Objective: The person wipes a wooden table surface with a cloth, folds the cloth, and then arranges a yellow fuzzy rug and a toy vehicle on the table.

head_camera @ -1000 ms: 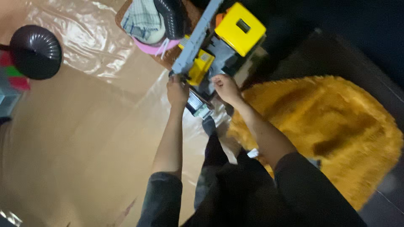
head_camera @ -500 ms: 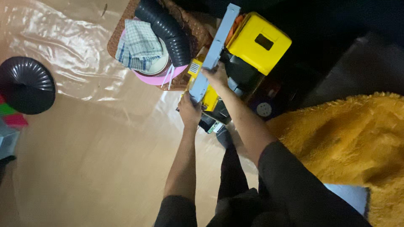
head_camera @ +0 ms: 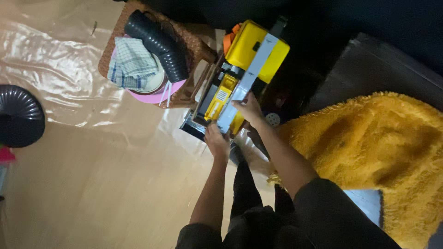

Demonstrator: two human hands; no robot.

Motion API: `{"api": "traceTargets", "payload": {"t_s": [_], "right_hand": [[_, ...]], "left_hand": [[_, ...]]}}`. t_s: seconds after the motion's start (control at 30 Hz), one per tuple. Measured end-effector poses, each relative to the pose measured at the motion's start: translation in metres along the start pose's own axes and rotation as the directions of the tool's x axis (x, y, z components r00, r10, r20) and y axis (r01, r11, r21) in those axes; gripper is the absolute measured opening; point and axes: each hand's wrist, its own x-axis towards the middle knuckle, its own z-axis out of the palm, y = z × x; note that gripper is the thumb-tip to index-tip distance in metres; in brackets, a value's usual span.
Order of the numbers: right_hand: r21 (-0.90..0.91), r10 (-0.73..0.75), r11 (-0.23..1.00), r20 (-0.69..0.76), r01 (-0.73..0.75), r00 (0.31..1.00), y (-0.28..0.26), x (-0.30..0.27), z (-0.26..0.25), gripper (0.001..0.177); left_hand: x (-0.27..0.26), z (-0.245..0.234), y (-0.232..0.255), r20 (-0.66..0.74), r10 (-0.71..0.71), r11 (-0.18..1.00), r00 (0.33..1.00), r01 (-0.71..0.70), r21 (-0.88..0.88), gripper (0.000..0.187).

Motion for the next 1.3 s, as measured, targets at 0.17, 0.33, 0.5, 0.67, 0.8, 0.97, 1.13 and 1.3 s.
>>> {"api": "traceTargets", "payload": {"t_s": [0.17,0.33,0.5,0.67,0.8,0.97,1.13,1.3], "right_hand": [[0.153,0.104,0.982,0.054,-0.111,0.993,0.004,-0.002,0.012,0.084],[-0.276,-0.027,0.961,-0.094,0.0,0.995,0.021,-0.006,0.014,0.097],[-0.368,0.116,0.92,-0.071,-0.134,0.991,0.028,-0.013,0.009,0.113],[-0.167,-0.053,0.984,0.036,0.059,0.998,0.01,-0.038,-0.009,0.093],[0.18,-0.026,0.984,0.043,0.018,0.999,-0.03,-0.086,-0.052,0.07],[0.755,-0.112,0.637,-0.109,0.155,0.988,-0.056,-0.16,-0.187,0.038],[-0.297,-0.253,0.949,-0.503,0.11,0.827,-0.027,-0.237,-0.337,0.028],[-0.464,0.058,0.816,-0.53,-0.346,0.846,0.026,-0.338,-0.44,0.034]], "left_hand": [[0.0,0.003,-0.007,0.021,-0.071,0.986,0.997,0.067,0.153,0.088],[-0.006,-0.01,-0.006,0.057,-0.096,0.98,0.994,0.085,0.179,0.097],[0.0,-0.018,-0.012,0.154,-0.189,0.97,0.97,0.16,0.182,0.106],[0.007,-0.026,-0.012,0.102,-0.177,0.967,0.979,0.154,0.204,0.105],[-0.003,-0.037,0.02,-0.105,0.055,0.993,0.993,-0.043,0.113,0.1],[-0.056,-0.018,0.128,0.15,0.225,0.948,0.963,-0.181,-0.262,0.075],[-0.156,0.058,0.22,0.286,0.556,0.83,0.78,-0.535,-0.156,0.065],[-0.214,0.135,0.212,0.417,0.637,0.613,0.649,-0.754,0.237,0.048]]}}
